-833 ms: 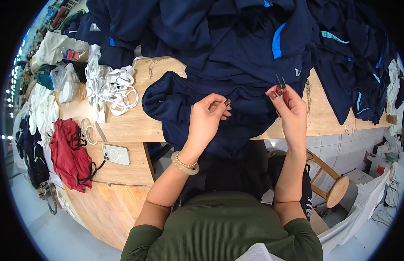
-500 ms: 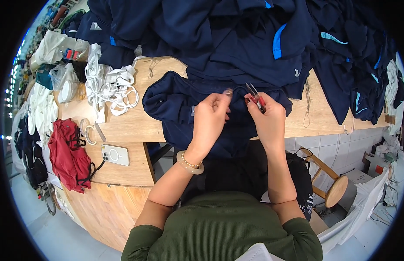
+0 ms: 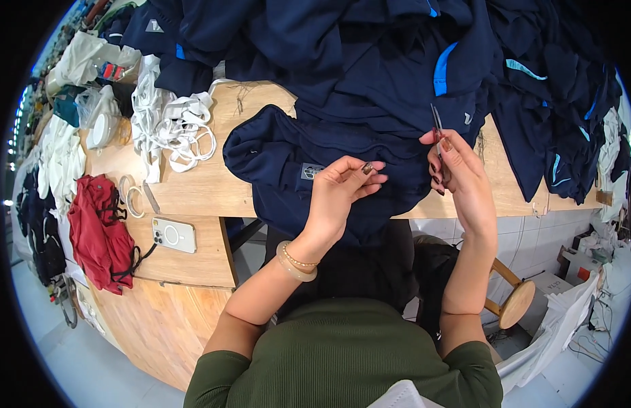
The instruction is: The person is trimming excess threads from blue fabric garments using a pair of small snips.
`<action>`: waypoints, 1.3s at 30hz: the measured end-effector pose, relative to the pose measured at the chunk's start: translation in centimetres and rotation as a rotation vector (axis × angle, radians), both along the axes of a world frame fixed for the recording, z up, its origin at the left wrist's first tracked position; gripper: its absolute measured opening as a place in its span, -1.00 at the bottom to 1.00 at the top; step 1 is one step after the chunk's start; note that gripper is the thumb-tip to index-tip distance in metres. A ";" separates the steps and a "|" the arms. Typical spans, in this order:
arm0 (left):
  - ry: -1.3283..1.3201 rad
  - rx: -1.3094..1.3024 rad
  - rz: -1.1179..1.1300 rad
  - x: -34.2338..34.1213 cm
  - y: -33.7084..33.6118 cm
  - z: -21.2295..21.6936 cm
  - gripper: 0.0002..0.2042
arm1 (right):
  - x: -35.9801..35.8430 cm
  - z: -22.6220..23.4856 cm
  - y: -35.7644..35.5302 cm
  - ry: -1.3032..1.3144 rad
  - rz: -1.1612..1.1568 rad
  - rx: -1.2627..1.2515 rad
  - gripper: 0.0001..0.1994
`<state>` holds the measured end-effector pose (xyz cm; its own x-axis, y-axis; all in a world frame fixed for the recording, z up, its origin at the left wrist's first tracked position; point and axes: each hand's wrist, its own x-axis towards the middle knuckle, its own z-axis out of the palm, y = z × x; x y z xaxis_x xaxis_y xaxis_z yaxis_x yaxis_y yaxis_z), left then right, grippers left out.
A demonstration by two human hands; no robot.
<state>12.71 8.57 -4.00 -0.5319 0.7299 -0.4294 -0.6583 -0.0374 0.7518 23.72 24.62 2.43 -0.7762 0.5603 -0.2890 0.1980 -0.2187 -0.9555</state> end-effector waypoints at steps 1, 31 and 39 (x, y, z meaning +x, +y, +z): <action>-0.037 0.031 0.011 0.2 -0.1 -0.2 -0.88 | -0.1 0.3 0.3 0.002 0.068 -0.008 -0.71; -0.024 0.183 -0.003 1.1 -0.6 -1.5 -0.85 | -3.4 -0.8 1.8 -0.473 0.393 0.246 -0.79; -0.020 0.186 -0.009 1.0 -0.7 -1.5 -0.85 | -3.8 -1.1 1.7 -0.467 0.378 0.264 -0.82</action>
